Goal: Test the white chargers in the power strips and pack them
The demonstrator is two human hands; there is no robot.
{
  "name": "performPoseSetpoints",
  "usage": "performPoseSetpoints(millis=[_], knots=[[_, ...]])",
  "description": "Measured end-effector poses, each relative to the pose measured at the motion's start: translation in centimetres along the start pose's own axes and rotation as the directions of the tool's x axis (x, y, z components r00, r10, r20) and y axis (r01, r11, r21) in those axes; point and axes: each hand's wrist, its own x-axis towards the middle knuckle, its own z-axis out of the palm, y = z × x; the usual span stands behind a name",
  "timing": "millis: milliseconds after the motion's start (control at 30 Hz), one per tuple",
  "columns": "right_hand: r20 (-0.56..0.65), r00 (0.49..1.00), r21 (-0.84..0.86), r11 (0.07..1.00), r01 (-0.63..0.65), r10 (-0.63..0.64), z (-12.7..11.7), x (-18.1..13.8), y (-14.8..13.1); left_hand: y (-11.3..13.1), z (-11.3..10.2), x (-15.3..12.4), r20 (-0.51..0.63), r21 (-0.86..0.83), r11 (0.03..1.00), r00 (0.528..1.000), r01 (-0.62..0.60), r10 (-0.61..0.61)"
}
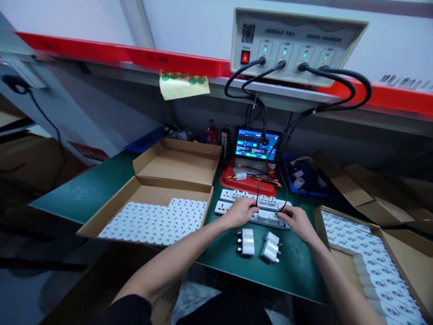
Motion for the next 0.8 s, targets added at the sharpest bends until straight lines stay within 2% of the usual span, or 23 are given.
performPoseSetpoints(millis=[167, 500, 800], knots=[[-0.011, 1.0, 0.049, 0.999, 0.02, -0.02, 1.0, -0.1, 0.1, 1.1, 2.4, 2.3, 0.079, 0.12, 0.992, 0.996, 0.038, -0.048], [-0.061, 0.997, -0.049, 0.998, 0.047, -0.05, 1.4, -0.7, 0.1, 1.7, 3.2, 2.5, 0.165, 0.371, 0.927, 0.986, -0.053, -0.009], [-0.096, 0.994, -0.023, 0.998, 0.053, -0.055, 1.8, -0.9, 0.3, 1.3, 4.0, 2.2, 0.142, 0.36, 0.928, 0.989, -0.092, 0.043]])
